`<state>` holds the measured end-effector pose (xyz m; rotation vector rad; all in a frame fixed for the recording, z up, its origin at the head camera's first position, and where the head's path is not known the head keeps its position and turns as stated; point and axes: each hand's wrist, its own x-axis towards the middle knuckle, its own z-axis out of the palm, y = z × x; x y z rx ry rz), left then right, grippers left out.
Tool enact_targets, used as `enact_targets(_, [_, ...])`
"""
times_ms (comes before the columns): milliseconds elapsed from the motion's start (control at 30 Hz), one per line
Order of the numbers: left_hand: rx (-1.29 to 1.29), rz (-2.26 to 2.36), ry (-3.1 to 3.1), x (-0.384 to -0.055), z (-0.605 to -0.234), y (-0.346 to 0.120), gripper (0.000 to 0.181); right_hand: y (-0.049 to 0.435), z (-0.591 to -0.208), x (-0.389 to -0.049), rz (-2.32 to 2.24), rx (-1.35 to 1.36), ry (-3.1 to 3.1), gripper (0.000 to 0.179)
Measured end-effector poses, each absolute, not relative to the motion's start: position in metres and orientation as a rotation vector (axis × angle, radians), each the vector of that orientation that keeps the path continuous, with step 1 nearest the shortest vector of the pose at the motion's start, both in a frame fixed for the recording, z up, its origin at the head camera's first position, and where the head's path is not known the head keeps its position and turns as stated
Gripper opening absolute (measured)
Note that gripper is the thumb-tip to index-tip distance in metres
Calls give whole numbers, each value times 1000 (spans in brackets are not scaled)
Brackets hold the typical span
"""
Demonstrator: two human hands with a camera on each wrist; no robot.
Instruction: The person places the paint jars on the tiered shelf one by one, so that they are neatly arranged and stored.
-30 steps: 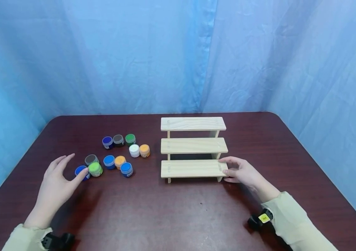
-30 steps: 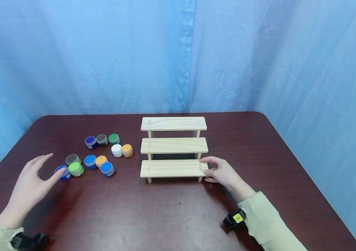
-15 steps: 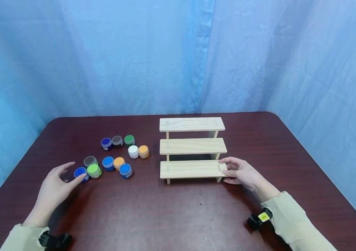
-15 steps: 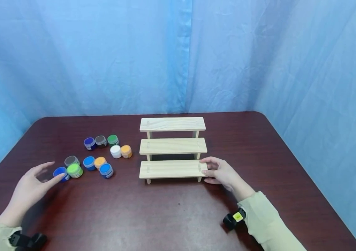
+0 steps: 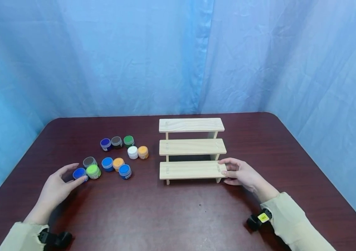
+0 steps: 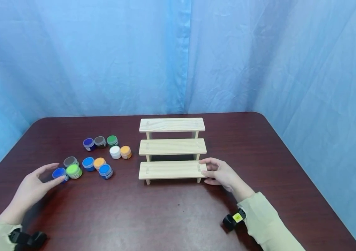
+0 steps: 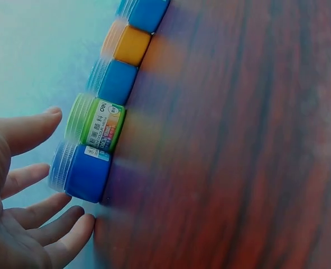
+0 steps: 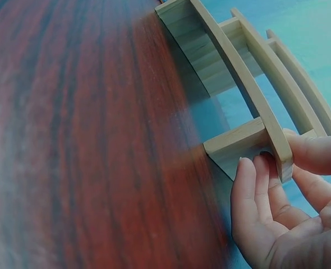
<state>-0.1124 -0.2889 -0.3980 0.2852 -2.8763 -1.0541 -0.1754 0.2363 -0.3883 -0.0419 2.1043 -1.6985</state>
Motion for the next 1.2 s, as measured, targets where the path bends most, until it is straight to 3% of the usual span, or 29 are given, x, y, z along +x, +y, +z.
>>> enact_targets(1200, [273, -994, -2901, -113, -407, -298, 50, 233, -387, -174, -1673, -37, 2145, 46])
